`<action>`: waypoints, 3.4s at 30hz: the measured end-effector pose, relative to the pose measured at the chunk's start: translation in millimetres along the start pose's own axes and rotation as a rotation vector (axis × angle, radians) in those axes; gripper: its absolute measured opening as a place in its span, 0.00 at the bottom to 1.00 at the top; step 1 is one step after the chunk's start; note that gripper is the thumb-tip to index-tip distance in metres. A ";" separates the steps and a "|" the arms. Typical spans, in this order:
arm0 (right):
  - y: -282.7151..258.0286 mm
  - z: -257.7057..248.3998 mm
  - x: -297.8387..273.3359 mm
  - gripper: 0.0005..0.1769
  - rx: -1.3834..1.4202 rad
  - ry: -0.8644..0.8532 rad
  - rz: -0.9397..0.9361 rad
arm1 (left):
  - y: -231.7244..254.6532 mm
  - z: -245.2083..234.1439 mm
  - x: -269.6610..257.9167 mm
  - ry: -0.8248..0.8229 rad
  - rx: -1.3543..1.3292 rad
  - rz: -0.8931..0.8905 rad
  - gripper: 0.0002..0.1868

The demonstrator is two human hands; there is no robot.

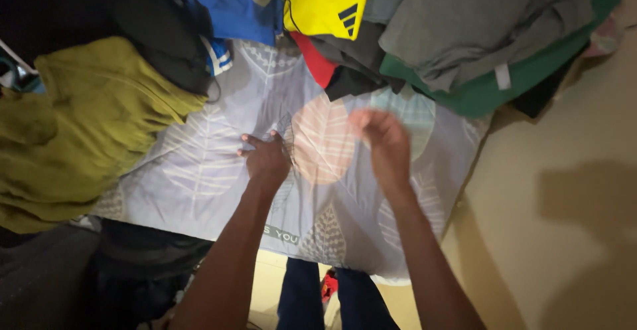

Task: The person folds several items of clothing on a bed and places them in a closet.

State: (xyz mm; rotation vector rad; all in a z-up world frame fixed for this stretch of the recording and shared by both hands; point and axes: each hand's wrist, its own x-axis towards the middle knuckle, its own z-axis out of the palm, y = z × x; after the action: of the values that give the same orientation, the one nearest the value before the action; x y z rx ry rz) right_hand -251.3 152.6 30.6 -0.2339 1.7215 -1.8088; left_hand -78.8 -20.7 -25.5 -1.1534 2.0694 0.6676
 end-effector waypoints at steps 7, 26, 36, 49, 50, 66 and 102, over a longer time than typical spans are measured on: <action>-97.9 39.6 178.5 0.37 0.800 0.208 0.505 | 13.5 11.8 12.5 0.024 0.131 -0.093 0.33; -151.2 52.9 58.9 0.09 0.593 0.405 0.207 | 33.7 2.3 -14.2 0.127 0.385 -0.065 0.38; -83.9 -2.7 -148.5 0.06 -0.451 0.229 -0.158 | 21.5 4.3 -23.8 0.170 0.373 -0.016 0.41; -54.4 98.3 -176.1 0.09 -0.572 -0.524 -0.107 | -15.6 36.9 -23.6 0.343 -0.007 0.076 0.38; -52.6 100.2 -179.6 0.12 -0.618 -0.541 -0.065 | -27.1 47.5 -21.2 0.353 -0.071 0.102 0.36; 36.0 127.8 -239.6 0.19 -0.622 -0.711 0.303 | -142.3 140.3 -170.5 0.369 -1.431 0.059 0.37; 131.7 103.5 -217.7 0.24 -0.897 0.036 -0.061 | -163.7 128.3 -166.6 0.541 -1.108 -0.400 0.26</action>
State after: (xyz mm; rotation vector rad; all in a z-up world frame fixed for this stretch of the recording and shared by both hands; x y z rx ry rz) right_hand 16.3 189.8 -18.6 -0.6173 2.4657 -0.9596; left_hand 167.1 79.1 -0.8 -2.4978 1.7026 1.4905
